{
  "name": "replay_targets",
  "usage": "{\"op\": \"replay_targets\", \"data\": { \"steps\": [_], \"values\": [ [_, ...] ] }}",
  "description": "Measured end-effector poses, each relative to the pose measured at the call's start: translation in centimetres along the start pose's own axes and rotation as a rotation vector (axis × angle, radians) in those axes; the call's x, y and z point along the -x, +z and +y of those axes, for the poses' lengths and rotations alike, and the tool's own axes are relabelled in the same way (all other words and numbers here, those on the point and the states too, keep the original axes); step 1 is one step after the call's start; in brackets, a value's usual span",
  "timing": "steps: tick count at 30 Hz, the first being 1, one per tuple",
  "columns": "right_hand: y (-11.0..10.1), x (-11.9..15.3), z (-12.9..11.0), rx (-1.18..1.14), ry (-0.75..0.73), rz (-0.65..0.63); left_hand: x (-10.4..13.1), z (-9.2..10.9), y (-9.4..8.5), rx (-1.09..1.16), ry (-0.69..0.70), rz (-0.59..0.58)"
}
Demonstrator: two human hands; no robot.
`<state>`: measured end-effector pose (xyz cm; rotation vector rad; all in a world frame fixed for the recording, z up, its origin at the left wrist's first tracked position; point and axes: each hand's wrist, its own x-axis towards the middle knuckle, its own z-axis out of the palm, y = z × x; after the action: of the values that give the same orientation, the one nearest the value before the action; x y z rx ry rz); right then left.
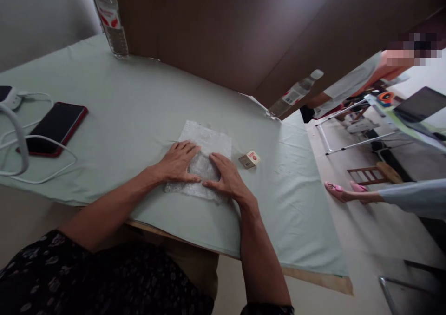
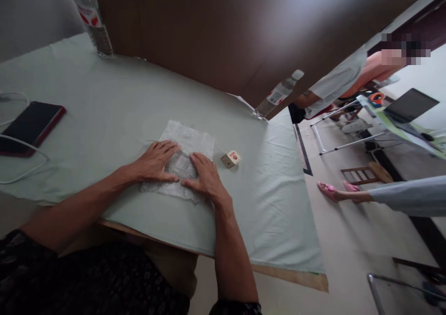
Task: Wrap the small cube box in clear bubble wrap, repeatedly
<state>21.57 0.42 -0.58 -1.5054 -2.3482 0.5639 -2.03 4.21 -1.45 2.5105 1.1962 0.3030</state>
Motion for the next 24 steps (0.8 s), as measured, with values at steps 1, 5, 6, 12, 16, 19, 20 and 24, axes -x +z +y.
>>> {"op": "replay_targets", "data": {
  "steps": [1,5,6,12,16,19,20,24],
  "values": [
    [0.0,0.1,0.3,0.010,0.016,-0.024,0.0,0.0,-0.1,-0.006,-0.006,-0.001],
    [-0.7,0.5,1.5,0.026,0.017,-0.052,0.4,-0.4,-1.0,-0.027,-0.029,-0.063],
    [-0.8,0.6,1.7,0.029,0.009,-0.058,0.5,-0.6,-1.3,-0.034,-0.031,-0.086],
    [-1.4,0.6,2.0,0.003,-0.062,0.086,0.8,-1.7,-2.0,-0.081,0.010,-0.177],
    [-2.9,1.0,3.1,0.027,0.044,0.586,0.7,-1.4,-2.1,-0.063,0.008,-0.160],
    [-3.8,1.6,4.9,0.073,0.313,0.761,0.6,-1.3,-2.3,-0.030,-0.021,-0.132],
    [-3.9,1.9,5.6,0.078,0.406,0.731,0.6,-1.3,-2.5,-0.019,-0.031,-0.111],
    [-3.7,2.3,7.3,0.038,0.635,0.527,0.6,-1.7,-2.7,0.006,-0.024,-0.047]
  ]
}}
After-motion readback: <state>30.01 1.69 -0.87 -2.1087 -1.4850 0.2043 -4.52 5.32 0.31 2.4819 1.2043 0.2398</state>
